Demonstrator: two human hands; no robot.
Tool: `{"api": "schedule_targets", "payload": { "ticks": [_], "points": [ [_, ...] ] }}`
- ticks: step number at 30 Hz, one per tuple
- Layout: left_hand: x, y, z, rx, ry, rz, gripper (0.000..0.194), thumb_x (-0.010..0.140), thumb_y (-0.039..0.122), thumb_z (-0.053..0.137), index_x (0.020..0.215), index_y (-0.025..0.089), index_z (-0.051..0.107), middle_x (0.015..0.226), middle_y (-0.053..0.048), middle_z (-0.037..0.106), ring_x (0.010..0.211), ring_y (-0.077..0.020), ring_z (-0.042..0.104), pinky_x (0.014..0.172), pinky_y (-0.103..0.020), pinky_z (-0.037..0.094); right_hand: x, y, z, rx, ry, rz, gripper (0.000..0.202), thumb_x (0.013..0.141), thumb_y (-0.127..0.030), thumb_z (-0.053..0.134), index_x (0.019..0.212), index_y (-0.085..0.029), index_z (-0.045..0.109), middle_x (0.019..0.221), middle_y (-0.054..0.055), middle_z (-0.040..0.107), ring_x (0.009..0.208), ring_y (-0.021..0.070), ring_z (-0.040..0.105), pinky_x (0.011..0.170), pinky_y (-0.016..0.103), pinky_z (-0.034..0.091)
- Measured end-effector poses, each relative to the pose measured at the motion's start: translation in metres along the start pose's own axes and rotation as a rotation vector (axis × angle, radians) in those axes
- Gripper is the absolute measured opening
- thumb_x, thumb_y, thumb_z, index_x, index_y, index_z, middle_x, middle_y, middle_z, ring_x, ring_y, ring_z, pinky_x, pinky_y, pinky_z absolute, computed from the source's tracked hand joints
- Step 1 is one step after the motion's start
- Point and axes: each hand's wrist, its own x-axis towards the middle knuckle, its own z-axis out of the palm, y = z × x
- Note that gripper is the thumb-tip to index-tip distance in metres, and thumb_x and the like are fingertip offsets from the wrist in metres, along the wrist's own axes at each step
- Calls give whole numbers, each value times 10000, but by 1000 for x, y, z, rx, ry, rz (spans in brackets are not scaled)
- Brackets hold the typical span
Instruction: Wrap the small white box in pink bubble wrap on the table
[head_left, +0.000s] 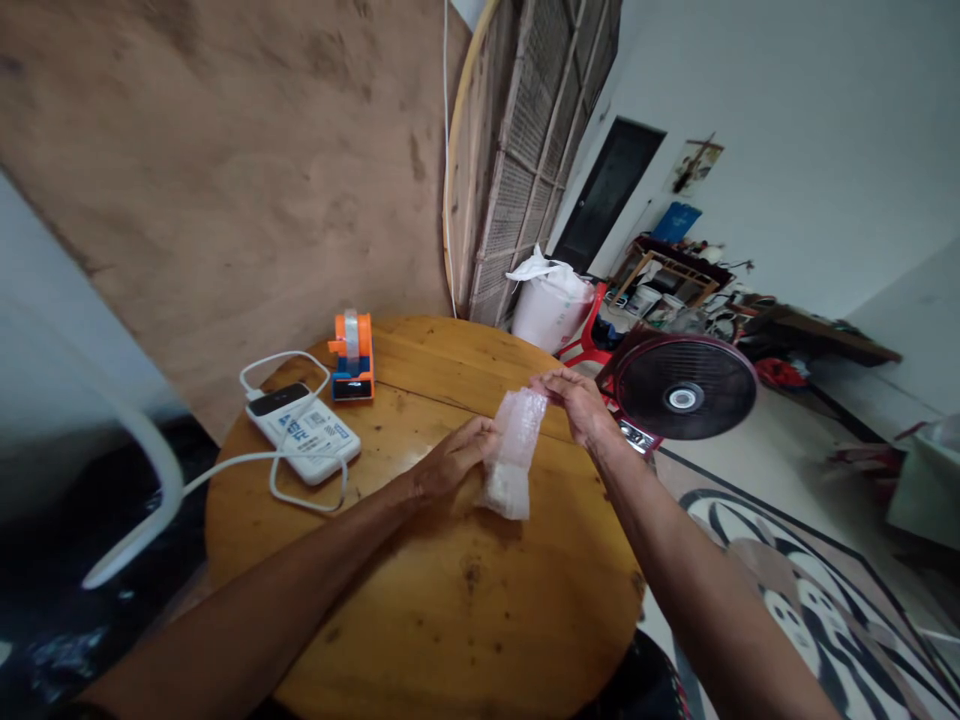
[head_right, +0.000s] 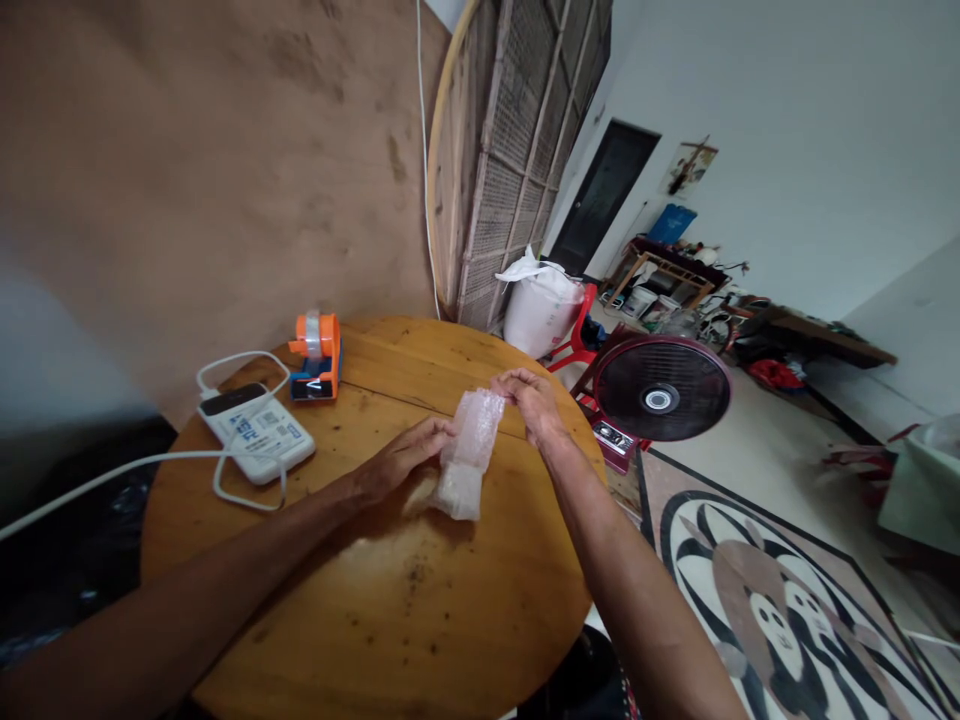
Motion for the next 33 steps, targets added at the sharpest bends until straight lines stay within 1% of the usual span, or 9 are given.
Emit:
{"api": "schedule_targets", "payload": {
  "ticks": [6, 11, 15, 18, 20, 23, 26, 29, 33],
  "points": [
    [6, -13, -2, 136, -18, -29, 426, 825, 457, 518, 1136, 183, 616, 1199, -103, 599, 1115, -262, 542, 991, -393, 428, 11, 9, -5, -54, 89, 15, 128, 658, -346, 638, 655, -224, 597, 771, 19, 705, 737, 192, 641, 684, 321, 489],
    [7, -17, -1, 243, -58, -31, 479, 719, 380, 630, 1154, 180, 639, 1318, -129, 501, 1165, -281, 520, 979, -405, 452, -11, 0, -18, -192, 141, -178, 233, 717, -453, 627, 693, -225, 580, 649, -10, 637, 573, 156, 569, 606, 297, 450],
    [3, -14, 1, 262, -65, 4, 493, 728, 408, 671, 1182, 220, 644, 1346, -116, 484, 1252, -305, 452, 1038, -437, 406, -45, -8, 1, -752, -44, -213, 438, 767, -586, 575, 524, -224, 539, 480, 9, 535, 494, 168, 518, 541, 301, 369],
    [1, -12, 1, 309, -111, 77, 463, 738, 419, 670, 1170, 253, 657, 1344, -88, 487, 1286, -301, 409, 1093, -450, 340, -58, -7, 24, -1093, 22, -235, 381, 732, -550, 638, 559, -214, 590, 490, 49, 564, 554, 198, 565, 533, 300, 337],
    [1, -10, 0, 329, -111, 89, 462, 744, 431, 661, 1167, 246, 658, 1337, -97, 493, 1272, -307, 418, 1084, -453, 343, -58, -5, 29, -1188, 43, -238, 266, 757, -413, 624, 596, -202, 611, 542, 73, 605, 598, 208, 593, 545, 298, 339],
    [1, -7, 0, 369, -58, 48, 514, 754, 469, 629, 1200, 212, 627, 1251, -129, 549, 1169, -315, 487, 1009, -458, 400, -54, 1, 12, -1039, 52, -182, 204, 758, -272, 557, 568, -203, 584, 581, 67, 628, 589, 194, 591, 539, 289, 350],
    [2, -7, 0, 416, -44, 59, 534, 754, 460, 610, 1205, 175, 609, 1089, -117, 608, 1008, -280, 544, 913, -425, 445, -55, 17, -20, -570, 22, 47, 233, 748, -361, 544, 570, -212, 557, 550, 21, 610, 507, 163, 561, 483, 265, 380],
    [4, -10, 1, 443, -16, 40, 479, 753, 421, 602, 1152, 158, 629, 1006, -89, 615, 926, -246, 551, 829, -364, 463, -61, 40, -42, -470, 42, 154, 282, 763, -416, 487, 568, -218, 537, 515, 11, 598, 448, 154, 541, 442, 259, 394],
    [5, -12, 3, 438, 12, 24, 432, 773, 408, 578, 1099, 133, 646, 972, -85, 615, 863, -216, 557, 754, -316, 463, -68, 58, -50, -465, 75, 157, 272, 739, -392, 516, 536, -214, 542, 466, -5, 572, 414, 135, 490, 426, 244, 342]
  ]
}}
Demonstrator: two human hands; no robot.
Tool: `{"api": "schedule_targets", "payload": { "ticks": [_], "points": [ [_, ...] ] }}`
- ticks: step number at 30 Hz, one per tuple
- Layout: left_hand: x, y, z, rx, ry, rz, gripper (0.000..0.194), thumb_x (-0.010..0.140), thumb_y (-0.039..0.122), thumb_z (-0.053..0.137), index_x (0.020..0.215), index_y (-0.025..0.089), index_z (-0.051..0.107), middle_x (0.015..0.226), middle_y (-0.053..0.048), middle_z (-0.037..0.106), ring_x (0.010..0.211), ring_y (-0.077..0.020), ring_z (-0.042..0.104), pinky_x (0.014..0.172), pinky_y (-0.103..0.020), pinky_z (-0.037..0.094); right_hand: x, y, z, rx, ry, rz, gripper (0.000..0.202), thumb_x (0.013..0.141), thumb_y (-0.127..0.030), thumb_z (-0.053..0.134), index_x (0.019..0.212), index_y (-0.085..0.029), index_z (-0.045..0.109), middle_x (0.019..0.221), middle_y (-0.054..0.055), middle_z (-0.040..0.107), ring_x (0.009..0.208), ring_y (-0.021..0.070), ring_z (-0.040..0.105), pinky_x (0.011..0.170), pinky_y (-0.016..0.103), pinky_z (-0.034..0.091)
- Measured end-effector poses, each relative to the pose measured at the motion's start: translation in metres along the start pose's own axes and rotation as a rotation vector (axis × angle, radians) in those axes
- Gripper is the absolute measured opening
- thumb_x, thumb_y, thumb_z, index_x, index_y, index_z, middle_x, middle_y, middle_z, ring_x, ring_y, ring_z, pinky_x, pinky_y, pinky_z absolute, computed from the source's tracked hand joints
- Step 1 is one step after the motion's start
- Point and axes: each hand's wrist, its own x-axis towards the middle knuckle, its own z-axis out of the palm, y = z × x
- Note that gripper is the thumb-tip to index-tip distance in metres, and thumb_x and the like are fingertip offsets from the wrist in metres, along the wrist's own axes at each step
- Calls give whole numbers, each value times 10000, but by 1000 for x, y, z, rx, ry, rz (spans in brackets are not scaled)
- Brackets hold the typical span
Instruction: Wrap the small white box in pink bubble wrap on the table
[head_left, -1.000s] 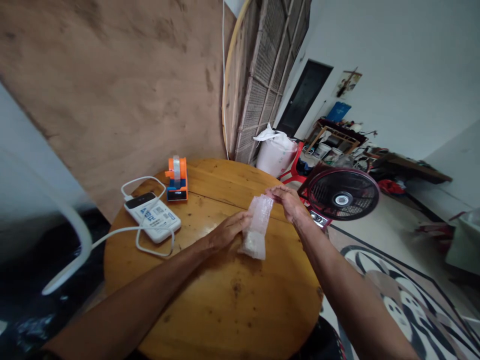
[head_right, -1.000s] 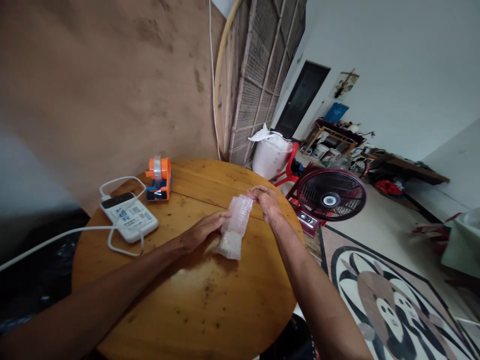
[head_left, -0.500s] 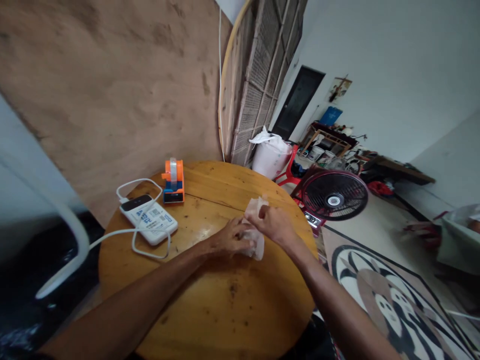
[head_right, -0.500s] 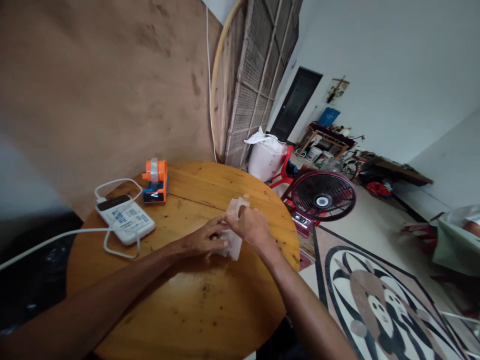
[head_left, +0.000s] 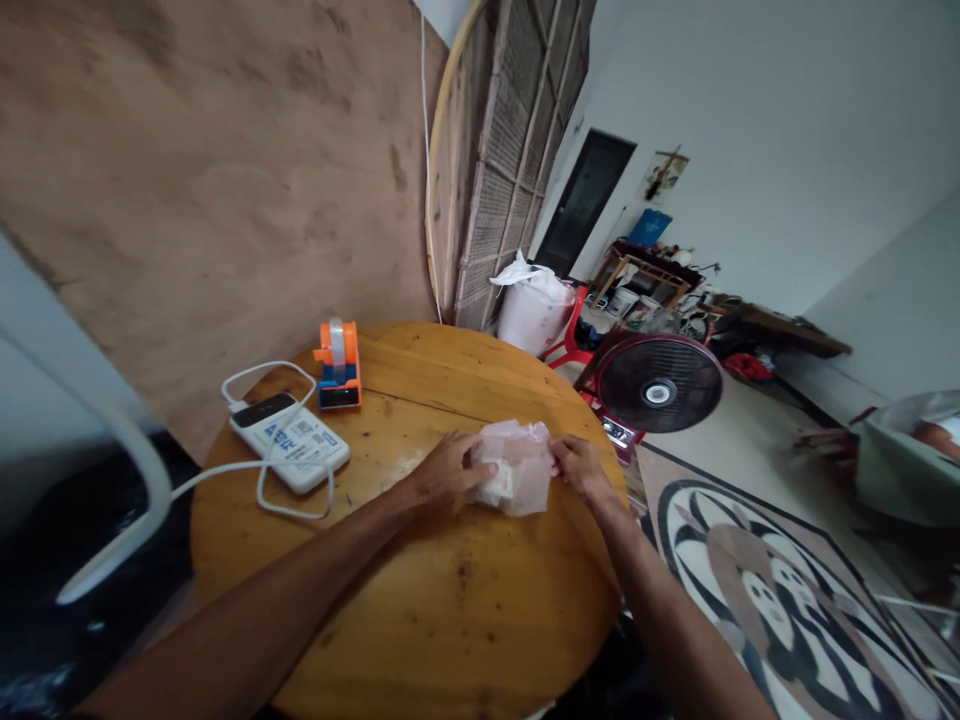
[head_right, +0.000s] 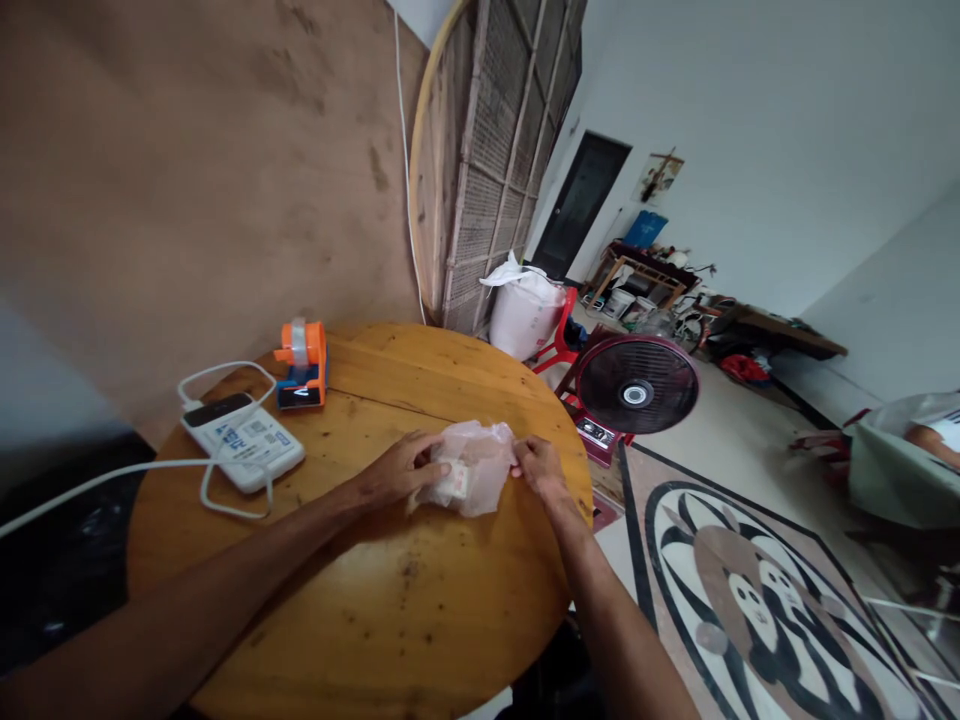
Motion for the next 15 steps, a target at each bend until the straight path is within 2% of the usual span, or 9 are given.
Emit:
{"api": "schedule_targets", "payload": {
  "ticks": [4, 7, 11, 13, 15],
  "points": [
    [1, 1, -2, -58, 6, -18, 432, 795, 417, 546, 1106, 134, 648, 904, -70, 635, 813, -198, 564, 730, -305, 463, -2, -1, -1, 20, 14, -45, 248, 726, -363, 535, 530, -213, 559, 474, -15, 564, 448, 137, 488, 466, 253, 354],
    [2, 1, -2, -57, 23, -56, 456, 790, 435, 556, 1128, 143, 647, 944, -84, 639, 852, -210, 575, 768, -323, 477, -2, -5, 0, 55, -9, -86, 258, 728, -433, 567, 611, -206, 601, 564, -8, 608, 533, 153, 537, 522, 259, 404],
    [5, -2, -3, -86, 48, -39, 485, 792, 450, 558, 1172, 157, 634, 1184, -125, 572, 1052, -246, 555, 902, -371, 474, 6, -12, 11, 140, 33, -203, 359, 669, -513, 655, 841, -198, 650, 786, 22, 671, 700, 176, 594, 637, 279, 462],
    [7, -5, -4, -111, 26, -18, 483, 804, 453, 550, 1194, 178, 628, 1321, -125, 495, 1212, -263, 479, 1004, -395, 425, 15, -17, 19, 92, 77, -216, 412, 635, -509, 693, 892, -190, 647, 789, 23, 661, 693, 173, 586, 634, 279, 456],
    [10, -8, -6, -109, 0, -20, 509, 804, 458, 555, 1228, 182, 612, 1423, -122, 409, 1338, -277, 360, 1091, -419, 342, 23, -23, 26, 1, 110, -221, 363, 634, -478, 700, 850, -190, 655, 735, 9, 641, 657, 162, 563, 612, 269, 428]
  ]
}}
